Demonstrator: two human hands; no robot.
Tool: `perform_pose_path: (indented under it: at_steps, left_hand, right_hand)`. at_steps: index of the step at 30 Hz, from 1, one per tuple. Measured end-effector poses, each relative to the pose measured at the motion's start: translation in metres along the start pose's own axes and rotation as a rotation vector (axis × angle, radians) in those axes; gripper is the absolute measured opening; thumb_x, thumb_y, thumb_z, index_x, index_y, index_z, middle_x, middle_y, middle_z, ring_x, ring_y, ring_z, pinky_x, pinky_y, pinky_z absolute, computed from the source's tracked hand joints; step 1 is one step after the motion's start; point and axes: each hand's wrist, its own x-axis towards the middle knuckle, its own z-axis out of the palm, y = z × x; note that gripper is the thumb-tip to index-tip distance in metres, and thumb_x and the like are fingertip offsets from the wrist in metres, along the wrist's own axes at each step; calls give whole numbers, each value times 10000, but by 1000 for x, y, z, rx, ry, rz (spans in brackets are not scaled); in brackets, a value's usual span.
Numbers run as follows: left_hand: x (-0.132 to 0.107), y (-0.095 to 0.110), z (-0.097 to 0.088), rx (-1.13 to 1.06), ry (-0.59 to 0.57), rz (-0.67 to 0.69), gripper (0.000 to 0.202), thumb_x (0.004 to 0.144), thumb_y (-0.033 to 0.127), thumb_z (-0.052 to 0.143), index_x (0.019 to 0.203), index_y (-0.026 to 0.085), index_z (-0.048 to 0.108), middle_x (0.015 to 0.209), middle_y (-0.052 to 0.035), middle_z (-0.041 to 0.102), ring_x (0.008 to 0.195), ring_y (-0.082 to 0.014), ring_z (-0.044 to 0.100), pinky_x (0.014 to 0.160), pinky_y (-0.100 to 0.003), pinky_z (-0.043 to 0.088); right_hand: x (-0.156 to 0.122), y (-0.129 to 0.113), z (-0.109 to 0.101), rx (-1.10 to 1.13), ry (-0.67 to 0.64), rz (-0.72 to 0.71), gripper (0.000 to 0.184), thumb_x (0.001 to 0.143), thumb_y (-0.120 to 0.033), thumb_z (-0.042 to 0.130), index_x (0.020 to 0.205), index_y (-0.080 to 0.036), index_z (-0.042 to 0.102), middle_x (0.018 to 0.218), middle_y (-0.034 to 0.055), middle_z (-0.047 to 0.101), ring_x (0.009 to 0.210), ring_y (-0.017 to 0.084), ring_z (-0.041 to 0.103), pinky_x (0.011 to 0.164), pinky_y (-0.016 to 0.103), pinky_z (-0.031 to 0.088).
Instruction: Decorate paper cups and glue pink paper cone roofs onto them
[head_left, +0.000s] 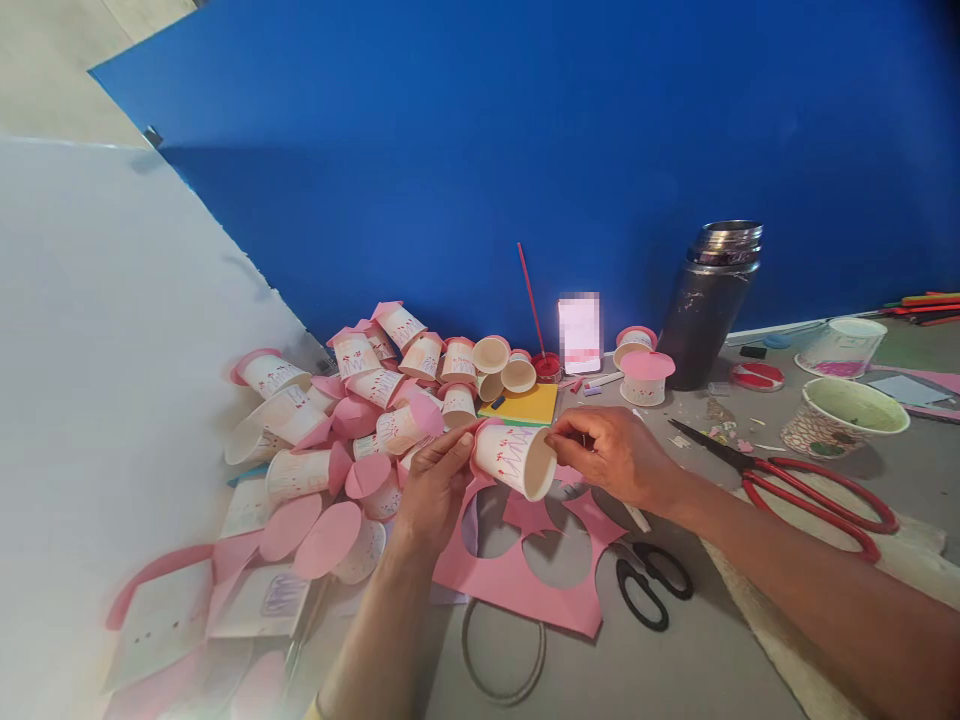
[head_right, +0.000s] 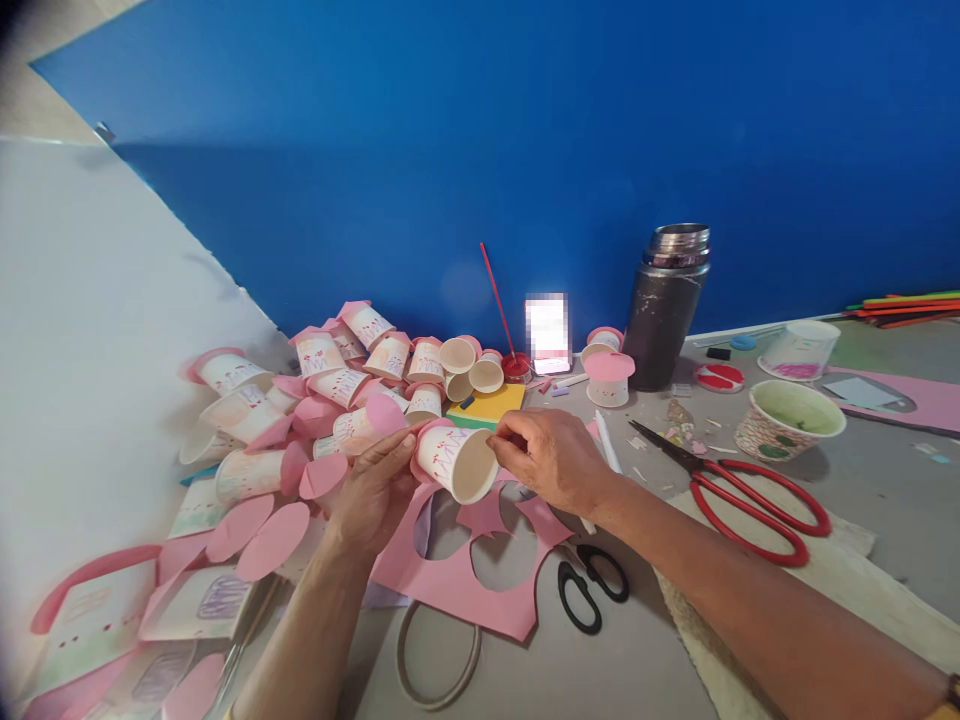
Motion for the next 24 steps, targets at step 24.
perform_pose_path:
  at_steps: [24]
  left_hand:
    - [-1,-4,3,28,-64,44,282,751,423,842,873,170,812,933,-82,786,1004,-273,702,892,-389,557]
  right_hand:
    - [3,-1,3,432,-147,281,283,877,-375,613,660,-195,648,613,15,695,508,130,521,468,255,357]
